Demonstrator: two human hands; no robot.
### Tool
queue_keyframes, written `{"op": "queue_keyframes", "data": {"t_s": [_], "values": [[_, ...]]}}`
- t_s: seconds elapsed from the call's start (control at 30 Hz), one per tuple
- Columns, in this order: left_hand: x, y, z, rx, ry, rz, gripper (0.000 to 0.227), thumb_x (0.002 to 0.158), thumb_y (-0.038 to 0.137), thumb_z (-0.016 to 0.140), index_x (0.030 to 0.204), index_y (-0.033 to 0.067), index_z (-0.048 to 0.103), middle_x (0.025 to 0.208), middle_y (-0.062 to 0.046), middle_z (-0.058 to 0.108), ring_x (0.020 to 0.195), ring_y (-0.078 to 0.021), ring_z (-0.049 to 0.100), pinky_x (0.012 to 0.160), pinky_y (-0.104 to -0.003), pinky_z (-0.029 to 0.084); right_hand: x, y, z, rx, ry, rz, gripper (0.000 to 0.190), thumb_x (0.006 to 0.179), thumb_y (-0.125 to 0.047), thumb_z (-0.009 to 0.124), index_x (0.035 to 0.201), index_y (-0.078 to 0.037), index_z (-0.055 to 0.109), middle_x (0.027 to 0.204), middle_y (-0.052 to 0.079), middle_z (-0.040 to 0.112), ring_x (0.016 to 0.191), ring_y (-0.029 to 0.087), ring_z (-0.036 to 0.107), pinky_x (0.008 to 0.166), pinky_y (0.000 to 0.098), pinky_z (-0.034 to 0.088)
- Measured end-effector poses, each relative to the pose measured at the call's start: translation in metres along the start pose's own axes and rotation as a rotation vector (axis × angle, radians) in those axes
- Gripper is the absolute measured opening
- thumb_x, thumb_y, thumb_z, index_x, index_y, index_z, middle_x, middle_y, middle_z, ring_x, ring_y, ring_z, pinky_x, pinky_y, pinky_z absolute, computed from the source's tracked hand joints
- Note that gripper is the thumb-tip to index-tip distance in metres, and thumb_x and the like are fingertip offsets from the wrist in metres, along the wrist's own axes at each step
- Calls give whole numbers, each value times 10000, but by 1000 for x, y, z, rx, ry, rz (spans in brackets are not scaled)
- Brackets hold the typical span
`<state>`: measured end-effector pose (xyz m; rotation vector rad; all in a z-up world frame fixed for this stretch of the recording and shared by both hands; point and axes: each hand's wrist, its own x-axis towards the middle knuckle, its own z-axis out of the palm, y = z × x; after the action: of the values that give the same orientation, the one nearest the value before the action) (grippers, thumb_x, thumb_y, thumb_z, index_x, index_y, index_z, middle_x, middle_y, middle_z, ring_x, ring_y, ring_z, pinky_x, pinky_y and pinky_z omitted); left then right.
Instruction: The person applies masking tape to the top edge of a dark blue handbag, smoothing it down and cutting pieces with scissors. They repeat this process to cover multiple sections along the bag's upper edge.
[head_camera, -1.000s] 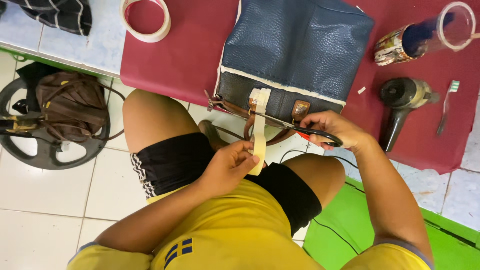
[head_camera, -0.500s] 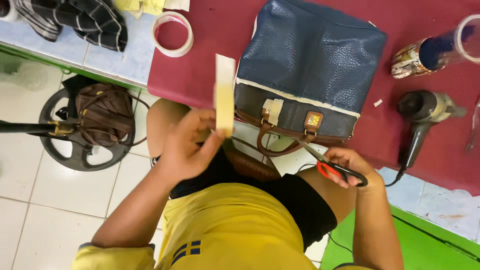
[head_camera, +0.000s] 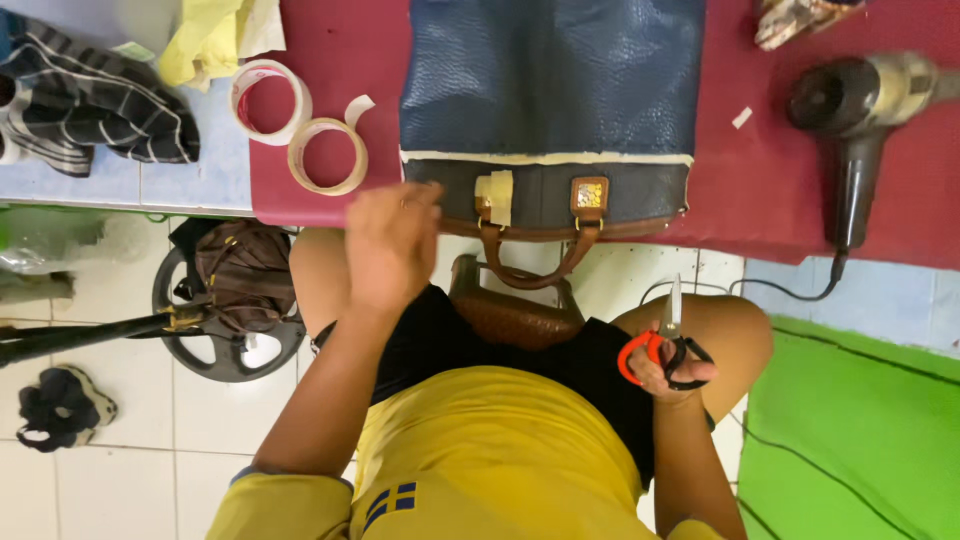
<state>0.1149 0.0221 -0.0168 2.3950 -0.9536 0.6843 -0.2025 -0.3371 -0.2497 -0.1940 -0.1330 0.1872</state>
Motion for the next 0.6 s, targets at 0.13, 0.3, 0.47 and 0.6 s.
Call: {"op": "queue_keyframes", "data": {"t_s": [0.13, 0.3, 0.47, 0.6], "values": [[11, 41, 20, -38, -150, 122, 166, 861, 189, 756, 1026, 170, 775, 1047, 9, 687, 989, -233, 623, 795, -375, 432, 9, 0, 1, 46, 57, -59, 1055, 573, -548, 940, 1421, -128, 474, 589, 117, 528, 428, 173, 568, 307, 226, 485], [11, 51, 20, 11, -248, 132, 356, 858, 394, 754, 1117, 150, 766, 1109, -11, 670, 1066, -234, 583, 849, -403, 395, -1, 3, -2, -3, 31, -82, 887, 625, -582, 916, 1222, -6, 603, 612, 113, 529, 443, 160, 585, 288, 213, 503], [14, 51, 17, 63, -317, 175, 391, 894, 460, 710, 1172, 185, 735, 1113, 8, 654, 1082, -219, 587, 862, -412, 391, 17, 7, -6, -63, -68, 18, 804, 614, -699, 881, 758, 32, 580, 546, 57, 553, 343, 114, 536, 273, 209, 468], [22, 53, 14, 75, -337, 201, 398, 920, 497, 680, 1159, 184, 735, 1097, -5, 627, 1071, -232, 576, 857, -427, 389, 36, 8, 10, -58, -105, 23, 810, 611, -692, 885, 729, 41, 561, 522, 66, 562, 305, 99, 498, 254, 201, 448]]}}
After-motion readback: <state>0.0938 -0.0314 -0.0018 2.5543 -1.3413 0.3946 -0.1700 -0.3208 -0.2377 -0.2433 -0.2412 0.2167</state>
